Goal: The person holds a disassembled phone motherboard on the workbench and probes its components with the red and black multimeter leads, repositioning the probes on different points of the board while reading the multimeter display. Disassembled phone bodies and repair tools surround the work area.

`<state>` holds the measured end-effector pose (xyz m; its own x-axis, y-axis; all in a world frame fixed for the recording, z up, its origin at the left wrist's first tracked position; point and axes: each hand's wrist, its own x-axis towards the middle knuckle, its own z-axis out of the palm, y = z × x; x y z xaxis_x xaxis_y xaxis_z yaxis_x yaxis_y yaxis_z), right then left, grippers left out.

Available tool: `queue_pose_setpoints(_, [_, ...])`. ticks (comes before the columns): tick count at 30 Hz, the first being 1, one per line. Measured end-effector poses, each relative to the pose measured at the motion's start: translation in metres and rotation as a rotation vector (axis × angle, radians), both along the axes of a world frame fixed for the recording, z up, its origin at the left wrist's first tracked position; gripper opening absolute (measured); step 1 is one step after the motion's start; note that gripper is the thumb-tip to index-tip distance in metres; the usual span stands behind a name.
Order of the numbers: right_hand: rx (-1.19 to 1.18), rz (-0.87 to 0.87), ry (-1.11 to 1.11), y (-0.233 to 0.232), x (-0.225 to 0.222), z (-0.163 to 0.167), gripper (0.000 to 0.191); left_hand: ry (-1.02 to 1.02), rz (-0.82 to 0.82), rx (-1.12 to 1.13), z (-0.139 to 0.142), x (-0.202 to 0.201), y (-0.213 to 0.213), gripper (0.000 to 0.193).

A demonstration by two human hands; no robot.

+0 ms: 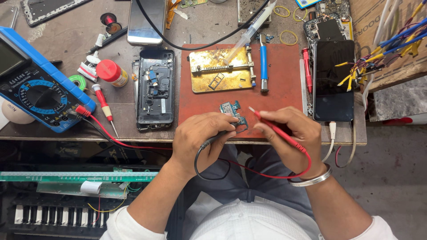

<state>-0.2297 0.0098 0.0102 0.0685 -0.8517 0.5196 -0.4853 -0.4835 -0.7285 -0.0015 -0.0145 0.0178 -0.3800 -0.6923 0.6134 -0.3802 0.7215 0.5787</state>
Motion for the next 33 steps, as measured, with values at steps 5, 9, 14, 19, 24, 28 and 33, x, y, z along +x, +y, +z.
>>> queue_pose_setpoints(5, [0.033, -0.017, -0.077, 0.004, -0.004, -0.002, 0.023, 0.012, -0.012, 0.006, 0.002, 0.000, 0.000, 0.013])
queue_pose_setpoints(9, [0.113, -0.029, -0.126, 0.009, 0.000, -0.004, 0.017, 0.019, -0.014, -0.005, 0.001, 0.000, 0.000, 0.013])
queue_pose_setpoints(14, [0.101, -0.048, -0.003, 0.008, 0.007, -0.004, 0.013, 0.016, -0.013, -0.009, 0.000, 0.000, 0.000, 0.013])
queue_pose_setpoints(19, [0.048, -0.060, 0.051, 0.005, 0.014, -0.006, 0.010, 0.000, -0.010, 0.004, -0.001, 0.001, 0.000, 0.013])
queue_pose_setpoints(24, [0.003, -0.062, 0.089, 0.004, 0.016, -0.007, 0.009, 0.015, -0.019, -0.004, -0.002, 0.001, 0.000, 0.013])
queue_pose_setpoints(28, [0.016, -0.070, 0.077, 0.004, 0.017, -0.007, 0.009, 0.020, -0.020, 0.015, -0.001, 0.001, 0.000, 0.013])
queue_pose_setpoints(33, [0.026, -0.070, 0.075, 0.004, 0.016, -0.007, 0.009, 0.028, -0.026, 0.012, 0.000, 0.000, 0.000, 0.012])
